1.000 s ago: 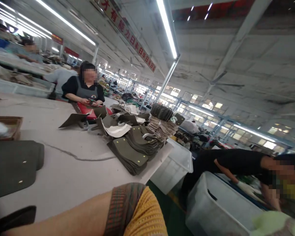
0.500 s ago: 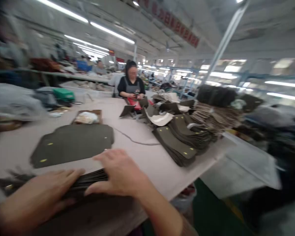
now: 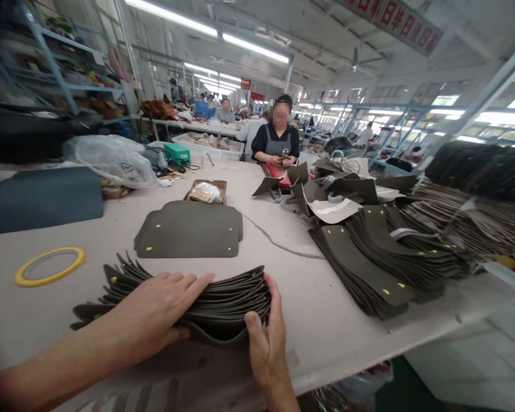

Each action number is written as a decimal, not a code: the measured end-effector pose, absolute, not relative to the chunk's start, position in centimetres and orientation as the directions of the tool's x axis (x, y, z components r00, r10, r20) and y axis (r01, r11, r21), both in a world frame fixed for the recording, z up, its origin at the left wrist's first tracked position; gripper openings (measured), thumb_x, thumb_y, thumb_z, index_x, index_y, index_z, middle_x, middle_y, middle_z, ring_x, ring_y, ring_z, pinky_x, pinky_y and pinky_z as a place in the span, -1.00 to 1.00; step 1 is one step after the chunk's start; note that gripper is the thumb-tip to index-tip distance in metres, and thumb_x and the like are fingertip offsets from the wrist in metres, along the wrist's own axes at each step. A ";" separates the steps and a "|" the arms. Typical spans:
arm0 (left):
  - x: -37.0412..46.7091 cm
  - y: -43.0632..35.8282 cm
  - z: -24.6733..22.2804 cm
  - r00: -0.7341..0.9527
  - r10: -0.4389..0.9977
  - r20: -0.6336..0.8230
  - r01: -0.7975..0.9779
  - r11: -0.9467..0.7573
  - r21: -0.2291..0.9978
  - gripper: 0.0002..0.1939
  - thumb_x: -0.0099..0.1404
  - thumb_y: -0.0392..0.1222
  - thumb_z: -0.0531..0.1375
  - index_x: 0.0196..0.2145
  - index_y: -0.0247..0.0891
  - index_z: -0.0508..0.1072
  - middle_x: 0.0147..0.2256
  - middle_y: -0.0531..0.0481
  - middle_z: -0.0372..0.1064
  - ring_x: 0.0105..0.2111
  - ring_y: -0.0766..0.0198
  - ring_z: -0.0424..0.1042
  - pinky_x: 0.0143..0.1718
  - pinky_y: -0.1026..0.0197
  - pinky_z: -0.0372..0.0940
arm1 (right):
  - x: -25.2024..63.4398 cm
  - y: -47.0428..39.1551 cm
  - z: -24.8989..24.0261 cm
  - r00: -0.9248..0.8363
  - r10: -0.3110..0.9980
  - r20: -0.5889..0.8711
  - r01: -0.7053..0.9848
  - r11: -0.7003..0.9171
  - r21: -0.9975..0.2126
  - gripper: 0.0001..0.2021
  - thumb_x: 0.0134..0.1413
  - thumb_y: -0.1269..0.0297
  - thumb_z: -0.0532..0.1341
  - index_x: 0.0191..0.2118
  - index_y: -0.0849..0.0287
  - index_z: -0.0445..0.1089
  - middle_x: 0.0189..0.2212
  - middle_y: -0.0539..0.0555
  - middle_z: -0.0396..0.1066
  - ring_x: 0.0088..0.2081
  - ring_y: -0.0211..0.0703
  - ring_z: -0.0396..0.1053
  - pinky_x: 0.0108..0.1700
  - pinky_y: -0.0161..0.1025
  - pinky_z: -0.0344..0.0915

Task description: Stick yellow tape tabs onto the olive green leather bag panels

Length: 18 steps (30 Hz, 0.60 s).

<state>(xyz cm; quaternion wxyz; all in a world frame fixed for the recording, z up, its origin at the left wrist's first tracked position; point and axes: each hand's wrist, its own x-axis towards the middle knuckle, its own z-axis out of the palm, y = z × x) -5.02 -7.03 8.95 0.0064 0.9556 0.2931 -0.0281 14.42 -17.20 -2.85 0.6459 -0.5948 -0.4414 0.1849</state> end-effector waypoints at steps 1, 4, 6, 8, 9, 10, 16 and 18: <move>-5.1 -7.1 8.9 0.826 0.561 -0.054 0.562 -0.827 0.000 -0.20 0.06 -0.23 0.32 0.22 -0.28 0.13 -0.05 -0.23 0.37 -0.07 -0.06 0.35 -0.01 -0.07 0.25 | 14.4 -17.0 -2.6 0.565 0.733 0.378 0.278 0.262 -0.924 -0.31 0.20 -0.02 0.06 0.32 0.20 -0.13 0.31 0.26 -0.05 0.31 0.06 -0.03 0.31 0.11 -0.09; -5.3 -7.1 8.8 0.825 0.564 -0.034 0.565 -0.825 0.014 -0.22 0.07 -0.25 0.29 0.23 -0.25 0.12 -0.04 -0.21 0.36 -0.06 -0.04 0.34 0.01 -0.05 0.24 | 14.4 -16.5 -2.4 0.619 0.676 0.400 0.256 0.308 -0.916 -0.35 0.26 -0.02 -0.05 0.33 0.22 -0.16 0.32 0.27 -0.07 0.31 0.06 -0.04 0.31 0.13 -0.09; -5.3 -7.1 8.8 0.832 0.554 -0.040 0.554 -0.832 0.018 -0.18 0.05 -0.28 0.29 0.25 -0.25 0.09 -0.02 -0.21 0.34 -0.06 -0.04 0.34 0.01 -0.04 0.24 | 14.1 -16.3 -2.5 0.562 0.733 0.383 0.289 0.259 -0.921 -0.35 0.25 -0.04 -0.05 0.32 0.23 -0.11 0.31 0.26 -0.05 0.32 0.07 -0.06 0.31 0.13 -0.10; -5.3 -7.2 8.9 0.839 0.542 -0.051 0.544 -0.839 0.011 -0.13 0.04 -0.29 0.29 0.28 -0.28 0.04 0.00 -0.22 0.33 -0.05 -0.05 0.33 0.01 -0.07 0.24 | 14.0 -16.1 -2.6 0.534 0.755 0.381 0.312 0.243 -0.918 -0.35 0.24 -0.05 -0.04 0.31 0.24 -0.07 0.30 0.25 -0.02 0.32 0.07 -0.06 0.32 0.12 -0.11; -5.3 -7.3 8.9 0.841 0.538 -0.053 0.539 -0.842 0.005 -0.12 0.05 -0.29 0.29 0.28 -0.30 0.02 0.01 -0.23 0.33 -0.05 -0.06 0.33 0.01 -0.08 0.24 | 14.1 -16.0 -2.7 0.560 0.730 0.393 0.302 0.262 -0.917 -0.35 0.25 -0.05 -0.06 0.32 0.25 -0.09 0.31 0.26 -0.02 0.31 0.06 -0.05 0.31 0.12 -0.10; -5.2 -7.4 8.9 0.842 0.537 -0.054 0.537 -0.843 -0.001 -0.12 0.06 -0.29 0.28 0.28 -0.32 0.01 0.00 -0.24 0.33 -0.05 -0.07 0.32 0.01 -0.09 0.24 | 14.5 -15.8 -2.8 0.599 0.694 0.400 0.278 0.288 -0.916 -0.35 0.26 -0.05 -0.09 0.32 0.25 -0.11 0.31 0.27 -0.04 0.31 0.04 -0.04 0.31 0.12 -0.09; -4.9 -7.7 8.6 0.841 0.540 -0.032 0.538 -0.841 -0.064 -0.25 0.13 -0.37 0.17 0.27 -0.33 0.05 -0.05 -0.23 0.35 -0.10 -0.05 0.35 -0.04 -0.10 0.27 | 17.5 -14.8 -3.4 0.573 0.749 0.332 0.042 0.378 -0.925 -0.38 0.27 -0.03 -0.07 0.29 0.27 -0.04 0.30 0.29 0.00 0.29 -0.03 0.03 0.32 0.06 -0.08; -4.6 -7.8 8.5 0.838 0.545 -0.037 0.541 -0.837 -0.088 -0.22 0.11 -0.38 0.18 0.27 -0.35 0.05 -0.04 -0.24 0.33 -0.11 -0.05 0.35 -0.05 -0.10 0.28 | 17.1 -14.7 -3.3 0.535 0.782 0.320 0.035 0.358 -0.933 -0.36 0.26 -0.06 -0.06 0.29 0.28 -0.01 0.29 0.28 0.04 0.29 -0.02 0.04 0.31 0.04 -0.06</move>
